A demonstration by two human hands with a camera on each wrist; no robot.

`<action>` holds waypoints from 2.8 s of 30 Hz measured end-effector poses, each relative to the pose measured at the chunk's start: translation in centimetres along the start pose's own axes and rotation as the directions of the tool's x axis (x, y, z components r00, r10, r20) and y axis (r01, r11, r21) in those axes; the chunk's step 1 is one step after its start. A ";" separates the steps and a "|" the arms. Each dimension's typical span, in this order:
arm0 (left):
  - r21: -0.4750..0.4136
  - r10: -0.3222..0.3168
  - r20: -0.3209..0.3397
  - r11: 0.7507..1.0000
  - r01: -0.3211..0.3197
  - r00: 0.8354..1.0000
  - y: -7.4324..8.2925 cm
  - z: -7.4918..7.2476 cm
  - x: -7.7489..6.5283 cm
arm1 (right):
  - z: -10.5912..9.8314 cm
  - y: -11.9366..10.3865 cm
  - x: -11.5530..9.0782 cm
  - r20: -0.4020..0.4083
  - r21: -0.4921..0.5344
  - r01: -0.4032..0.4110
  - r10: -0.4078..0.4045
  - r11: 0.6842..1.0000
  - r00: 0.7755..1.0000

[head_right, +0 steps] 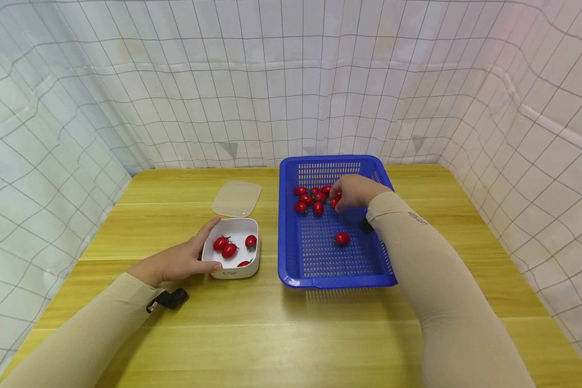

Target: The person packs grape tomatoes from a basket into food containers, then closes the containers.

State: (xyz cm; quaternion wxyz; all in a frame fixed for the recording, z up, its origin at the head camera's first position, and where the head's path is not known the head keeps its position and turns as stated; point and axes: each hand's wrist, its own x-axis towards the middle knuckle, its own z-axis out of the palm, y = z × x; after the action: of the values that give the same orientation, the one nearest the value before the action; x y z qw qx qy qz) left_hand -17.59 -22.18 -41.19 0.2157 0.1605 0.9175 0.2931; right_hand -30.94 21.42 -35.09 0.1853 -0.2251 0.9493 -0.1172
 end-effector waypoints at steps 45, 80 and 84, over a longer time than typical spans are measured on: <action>-0.022 0.013 -0.007 1.000 -0.013 1.000 0.1 0.1 -0.1 | -0.9 -5.9 -0.4 -0.102 0.034 0.138 -0.134 0.990 0.986; -0.023 0.022 -0.015 0.999 -0.023 1.000 -0.1 0.3 -0.1 | -1.1 -9.3 -0.2 -0.056 -0.010 0.154 -0.154 0.988 0.986; -0.030 0.016 -0.009 0.999 -0.016 1.000 0.0 0.2 -0.1 | -1.5 -9.3 -0.4 -0.059 0.003 0.143 -0.143 0.990 0.988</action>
State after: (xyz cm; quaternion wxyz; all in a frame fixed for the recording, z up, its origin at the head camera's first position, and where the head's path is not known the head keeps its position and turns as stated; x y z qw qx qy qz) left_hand -17.37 -22.12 -41.34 0.2118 0.1633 0.9126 0.3092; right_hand -27.62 13.73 -30.73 0.1492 -0.2883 0.9354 -0.1402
